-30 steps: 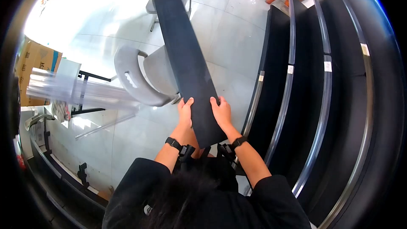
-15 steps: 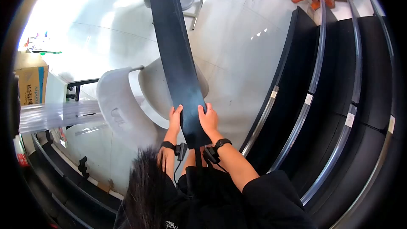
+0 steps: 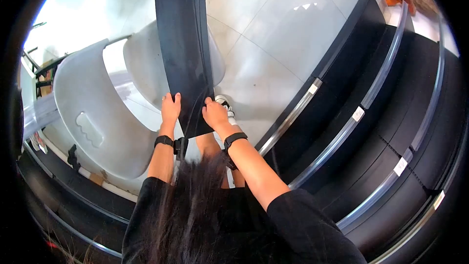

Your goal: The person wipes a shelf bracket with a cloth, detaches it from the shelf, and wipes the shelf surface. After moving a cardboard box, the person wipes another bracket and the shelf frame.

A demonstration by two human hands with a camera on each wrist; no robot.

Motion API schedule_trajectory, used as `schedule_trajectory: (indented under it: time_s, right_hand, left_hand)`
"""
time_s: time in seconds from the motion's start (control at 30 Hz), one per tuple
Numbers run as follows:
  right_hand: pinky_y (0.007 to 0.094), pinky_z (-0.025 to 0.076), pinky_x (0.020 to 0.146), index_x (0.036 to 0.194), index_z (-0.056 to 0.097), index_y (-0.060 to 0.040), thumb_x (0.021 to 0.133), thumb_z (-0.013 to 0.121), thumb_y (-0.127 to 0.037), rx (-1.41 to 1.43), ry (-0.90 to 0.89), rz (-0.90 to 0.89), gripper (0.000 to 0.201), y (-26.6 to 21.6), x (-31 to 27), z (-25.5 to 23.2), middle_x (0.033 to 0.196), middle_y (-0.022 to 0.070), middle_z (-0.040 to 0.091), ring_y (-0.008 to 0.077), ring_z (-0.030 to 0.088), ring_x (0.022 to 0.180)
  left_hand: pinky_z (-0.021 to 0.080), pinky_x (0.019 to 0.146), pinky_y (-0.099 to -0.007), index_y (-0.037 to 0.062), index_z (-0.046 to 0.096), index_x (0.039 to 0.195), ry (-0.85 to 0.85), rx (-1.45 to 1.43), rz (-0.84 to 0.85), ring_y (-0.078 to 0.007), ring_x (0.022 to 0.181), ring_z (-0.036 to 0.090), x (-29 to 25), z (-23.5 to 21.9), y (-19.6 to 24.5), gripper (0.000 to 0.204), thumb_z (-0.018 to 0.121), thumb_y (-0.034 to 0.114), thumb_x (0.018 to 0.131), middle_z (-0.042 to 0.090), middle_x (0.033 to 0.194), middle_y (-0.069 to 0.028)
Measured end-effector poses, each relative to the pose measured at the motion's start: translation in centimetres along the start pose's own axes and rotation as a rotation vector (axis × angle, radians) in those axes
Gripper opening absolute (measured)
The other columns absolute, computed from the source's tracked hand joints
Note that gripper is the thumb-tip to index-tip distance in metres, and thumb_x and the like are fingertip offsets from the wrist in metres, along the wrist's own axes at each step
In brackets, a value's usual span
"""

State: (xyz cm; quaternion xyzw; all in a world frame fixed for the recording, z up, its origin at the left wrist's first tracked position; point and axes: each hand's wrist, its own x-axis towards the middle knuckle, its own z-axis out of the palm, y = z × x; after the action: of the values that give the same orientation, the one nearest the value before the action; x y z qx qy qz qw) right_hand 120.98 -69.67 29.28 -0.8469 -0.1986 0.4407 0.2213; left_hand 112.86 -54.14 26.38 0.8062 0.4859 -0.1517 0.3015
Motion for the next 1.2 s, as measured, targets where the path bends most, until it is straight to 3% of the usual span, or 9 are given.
schedule_trajectory:
  time_s: [0.17,0.33,0.4,0.6,0.8,1.0,1.1,1.13,1.2]
  right_hand:
    - [0.0283,0.049,0.064,0.096,0.059,-0.0041,0.087,0.054,-0.028,0.918,-0.135,0.379,0.026,2.5,-0.7,-0.4,0.076,0.0063,0.066,0.0149,0.063,0.071]
    - [0.0416,0.038,0.091,0.112,0.057,-0.0121,0.09,0.036,-0.052,1.525,-0.34,0.325,0.05,1.5,-4.0,-6.7,0.117,0.0112,0.054,0.0166,0.046,0.112]
    - [0.0508,0.03,0.096,0.126,0.047,-0.015,0.089,0.027,-0.06,1.608,-0.433,0.289,0.062,0.0,-5.5,-9.4,0.131,0.0134,0.042,0.0223,0.034,0.123]
    - [0.0522,0.032,0.095,0.137,0.029,-0.0143,0.09,0.016,-0.059,1.958,-0.575,0.258,0.066,-3.7,-10.5,-12.1,0.137,0.0159,0.035,0.031,0.032,0.126]
    - [0.0454,0.034,0.097,0.138,0.028,-0.0138,0.09,0.018,-0.059,1.905,-0.659,0.257,0.066,-4.7,-14.5,-9.8,0.138,0.012,0.034,0.0269,0.037,0.123]
    - [0.0365,0.031,0.1,0.125,0.043,-0.0109,0.094,0.027,-0.047,1.683,-0.693,0.394,0.05,-10.1,-22.0,-7.9,0.133,0.0064,0.042,0.0212,0.041,0.119]
    - [0.0348,0.027,0.102,0.134,0.037,-0.0078,0.094,0.028,-0.043,1.209,-0.65,0.196,0.054,-15.3,-26.3,-8.1,0.137,0.0082,0.037,0.0206,0.033,0.127]
    - [0.0348,0.027,0.102,0.134,0.037,-0.0078,0.094,0.028,-0.043,1.191,-0.679,0.186,0.054,-16.2,-26.8,-5.9,0.137,0.0082,0.037,0.0206,0.033,0.127]
    - [0.0438,0.026,0.102,0.13,0.041,-0.0063,0.09,0.034,-0.047,0.657,-0.486,-0.413,0.058,-17.8,-28.3,-0.4,0.135,0.0112,0.039,0.0235,0.034,0.126]
  left_hand:
    - [0.043,0.073,-0.045,-0.0038,0.051,0.096,0.058,-0.072,0.068,-0.0404,0.084,0.054,-0.5,0.8,-1.2,0.032,0.053,0.026,0.085,0.057,0.09,-0.0244]
    - [0.046,0.076,-0.0348,-0.0005,0.05,0.108,0.262,-0.624,-0.152,-0.0247,0.085,0.059,-3.8,1.5,-1.7,0.032,0.055,0.023,0.086,0.061,0.093,-0.0147]
    - [0.048,0.076,-0.0316,0.0021,0.053,0.106,0.092,-1.428,-0.408,-0.0205,0.083,0.06,-7.0,-0.1,-0.1,0.025,0.056,0.018,0.087,0.061,0.094,-0.0104]
    - [0.051,0.073,-0.0269,0.0002,0.057,0.105,-0.039,-1.675,-0.335,-0.0186,0.076,0.062,-15.2,-4.9,5.3,0.02,0.051,0.012,0.091,0.063,0.09,-0.0107]
    - [0.024,0.103,-0.0418,0.0028,0.044,0.128,0.096,-1.349,0.298,-0.0257,0.128,0.034,-22.1,-8.2,12.2,0.044,0.044,0.026,0.091,0.041,0.135,-0.0116]
    - [0.023,0.099,-0.0576,0.0116,0.051,0.124,0.158,-0.107,0.346,-0.0338,0.127,0.032,-26.2,-7.3,-1.6,0.045,0.054,0.021,0.08,0.037,0.135,-0.0203]
    - [0.03,0.098,-0.0475,0.011,0.05,0.122,0.195,-0.41,-0.268,-0.0305,0.123,0.037,-29.8,-3.3,-18.6,0.04,0.049,0.031,0.087,0.04,0.132,-0.0182]
    - [0.03,0.098,-0.0475,0.011,0.05,0.122,0.221,-0.417,-0.287,-0.0305,0.123,0.037,-31.2,-5.4,-18.6,0.04,0.049,0.031,0.087,0.04,0.132,-0.0182]
    - [0.032,0.098,-0.0437,0.0103,0.047,0.124,0.422,-1.386,-0.715,-0.0305,0.121,0.039,-34.6,-11.0,-15.4,0.044,0.046,0.037,0.089,0.043,0.131,-0.015]
